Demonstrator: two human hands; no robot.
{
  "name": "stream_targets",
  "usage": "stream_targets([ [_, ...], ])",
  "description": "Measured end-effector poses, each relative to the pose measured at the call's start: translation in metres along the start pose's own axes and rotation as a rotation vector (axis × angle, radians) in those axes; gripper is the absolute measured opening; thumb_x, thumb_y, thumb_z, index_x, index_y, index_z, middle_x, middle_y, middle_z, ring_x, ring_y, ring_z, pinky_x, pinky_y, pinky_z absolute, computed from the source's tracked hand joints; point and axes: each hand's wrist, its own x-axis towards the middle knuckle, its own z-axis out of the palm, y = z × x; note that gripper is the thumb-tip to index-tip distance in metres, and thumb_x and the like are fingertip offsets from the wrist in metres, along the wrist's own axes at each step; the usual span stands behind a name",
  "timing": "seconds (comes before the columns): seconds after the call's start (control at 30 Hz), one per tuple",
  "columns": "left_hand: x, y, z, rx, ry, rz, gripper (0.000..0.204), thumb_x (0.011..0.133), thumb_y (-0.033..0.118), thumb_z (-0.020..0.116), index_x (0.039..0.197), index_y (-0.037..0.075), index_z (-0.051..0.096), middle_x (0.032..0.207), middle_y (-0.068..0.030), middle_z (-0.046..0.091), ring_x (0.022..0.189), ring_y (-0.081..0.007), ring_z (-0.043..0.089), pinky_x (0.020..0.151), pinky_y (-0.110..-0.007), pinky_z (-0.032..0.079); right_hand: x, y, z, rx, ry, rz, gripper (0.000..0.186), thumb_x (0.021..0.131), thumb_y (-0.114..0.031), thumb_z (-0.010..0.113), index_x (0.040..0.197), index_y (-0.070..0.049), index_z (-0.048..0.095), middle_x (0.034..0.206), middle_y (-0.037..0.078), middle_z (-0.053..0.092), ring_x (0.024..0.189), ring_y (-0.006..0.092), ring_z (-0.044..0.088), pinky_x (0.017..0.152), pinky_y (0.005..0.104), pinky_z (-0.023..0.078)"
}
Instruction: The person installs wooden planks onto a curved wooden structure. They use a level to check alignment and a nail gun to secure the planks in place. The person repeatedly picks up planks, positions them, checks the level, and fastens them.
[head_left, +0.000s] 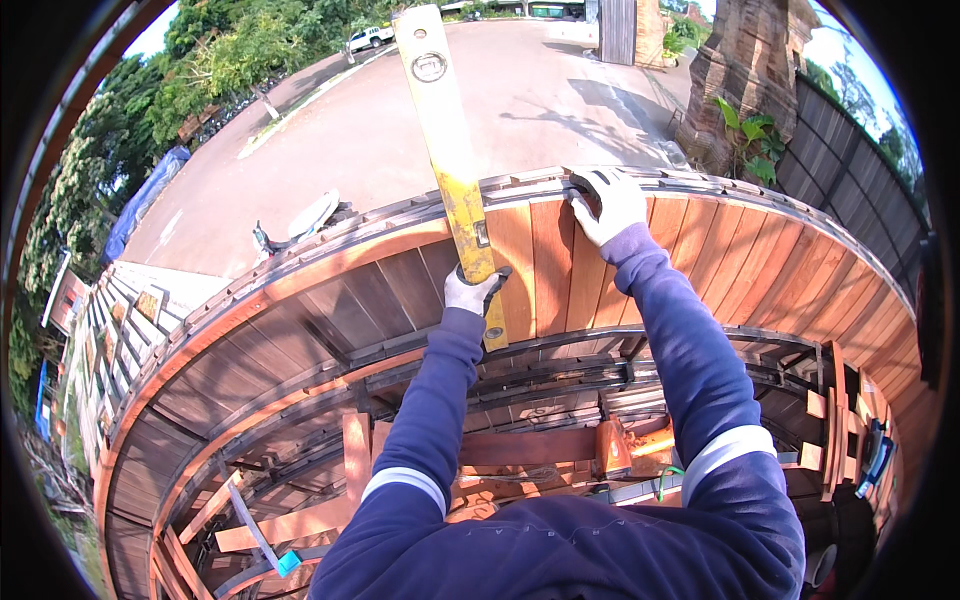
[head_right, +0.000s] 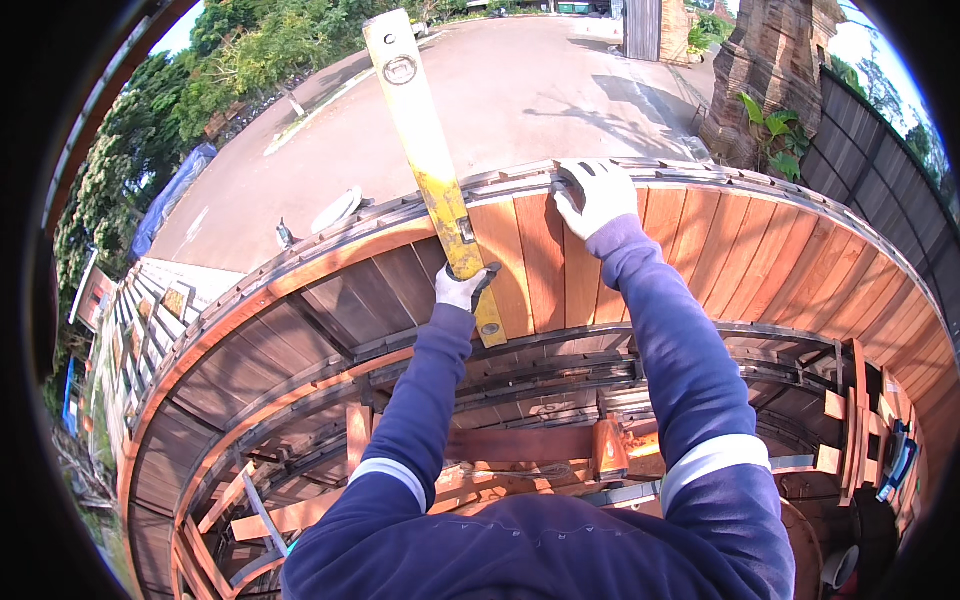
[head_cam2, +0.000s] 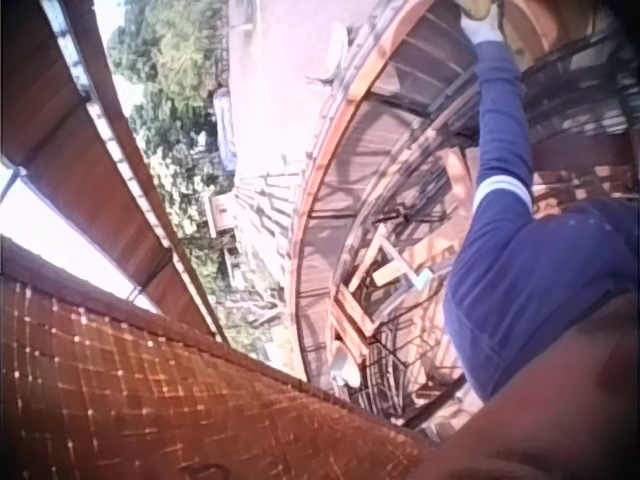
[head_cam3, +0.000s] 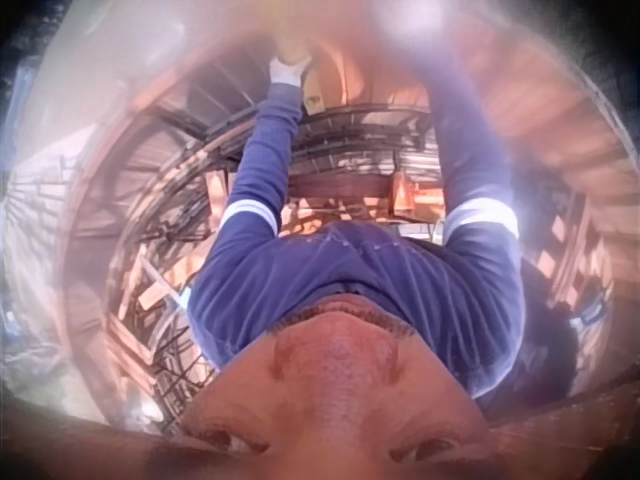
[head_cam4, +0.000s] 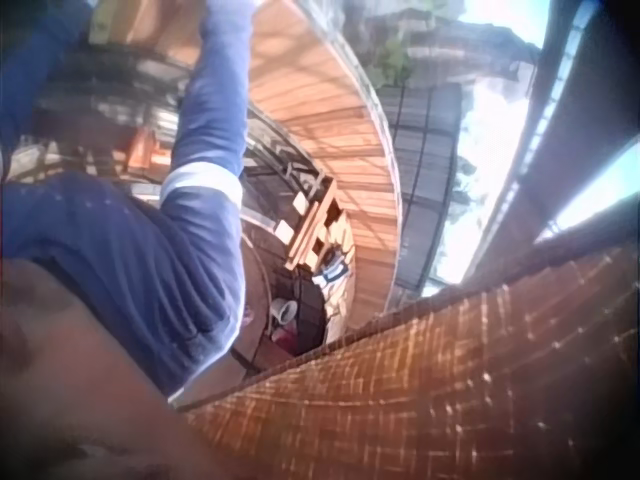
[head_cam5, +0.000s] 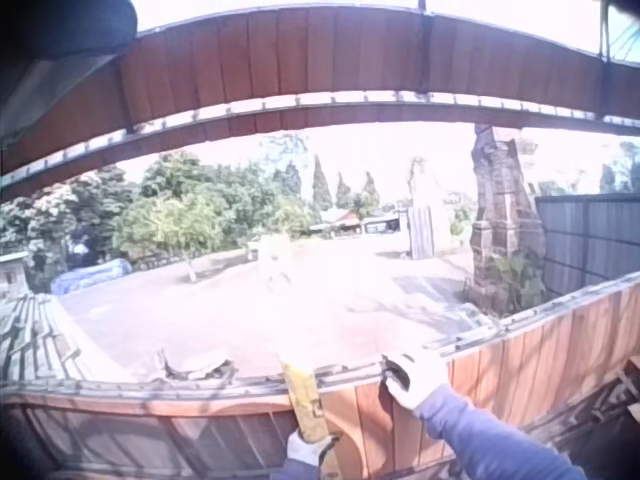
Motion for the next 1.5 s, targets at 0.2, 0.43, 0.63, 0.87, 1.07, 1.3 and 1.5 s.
stream_targets([
  [0.2,0.004,-0.009,-0.003,-0.057,-0.019,-0.019,0.030,0.076,-0.006,0.075,0.104,-0.002,0.064,0.092,-0.0065,0.070,0.077,-0.0153,0.068,0.070,-0.028,0.056,0.000,0.001,-0.004,0.028,-0.078,0.010,0.032,0.078,-0.028,0.070,0.106,-0.012,0.065,0.100,0.010,0.064,0.098,0.0316,0.058,0.088,0.0431,0.045],
  [0.43,-0.003,0.009,0.003,-0.122,-0.028,-0.058,0.028,0.078,-0.006,0.074,0.104,-0.003,0.064,0.093,-0.0074,0.070,0.077,-0.0148,0.068,0.071,-0.027,0.057,0.002,0.005,-0.011,0.068,-0.109,-0.063,0.035,0.078,-0.032,0.071,0.107,-0.013,0.065,0.105,0.010,0.064,0.100,0.0314,0.058,0.090,0.0427,0.045],
  [0.63,0.003,-0.001,0.003,-0.150,-0.038,-0.034,0.031,0.077,-0.002,0.078,0.106,-0.003,0.065,0.096,-0.0068,0.071,0.078,-0.0129,0.067,0.072,-0.027,0.056,0.002,0.015,-0.027,0.349,-0.181,-0.048,0.059,0.077,-0.026,0.074,0.130,-0.008,0.054,0.118,0.014,0.061,0.108,0.0348,0.056,0.097,0.0432,0.043],
  [0.87,-0.002,0.004,0.003,-0.106,-0.010,-0.050,0.032,0.078,-0.003,0.076,0.108,-0.004,0.065,0.098,-0.0080,0.071,0.080,-0.0138,0.068,0.073,-0.027,0.057,-0.162,-0.038,-0.148,0.487,-0.736,-0.024,0.080,0.068,-0.030,0.081,0.136,-0.002,0.050,0.111,0.019,0.062,0.104,0.0357,0.060,0.092,0.0423,0.047],
  [1.07,0.002,-0.005,-0.003,-0.258,-0.071,-0.029,0.031,0.080,-0.007,0.072,0.110,-0.005,0.064,0.102,-0.0105,0.071,0.085,-0.0165,0.069,0.076,-0.028,0.057,-0.313,-0.046,-0.172,0.067,-1.299,0.020,0.088,0.073,-0.056,0.068,0.139,-0.003,0.045,0.129,0.023,0.053,0.121,0.0368,0.049,0.109,0.0455,0.032],
  [1.3,-0.003,0.013,0.006,-0.076,-0.027,-0.033,0.033,0.077,-0.006,0.075,0.108,-0.004,0.064,0.098,-0.0092,0.071,0.082,-0.0145,0.068,0.076,-0.026,0.056,-0.338,-0.049,-0.143,0.000,-1.176,0.082,0.076,0.073,-0.027,0.064,0.143,-0.007,0.042,0.125,0.019,0.057,0.116,0.0347,0.052,0.102,0.0445,0.038],
  [1.5,0.000,0.006,0.000,-0.186,-0.053,-0.060,0.032,0.076,-0.004,0.077,0.106,-0.004,0.065,0.095,-0.0078,0.071,0.079,-0.0137,0.067,0.073,-0.026,0.056,-0.318,-0.052,-0.145,0.079,-1.122,0.033,0.070,0.070,-0.025,0.068,0.134,-0.004,0.051,0.116,0.016,0.063,0.108,0.0316,0.060,0.096,0.0404,0.046],
])
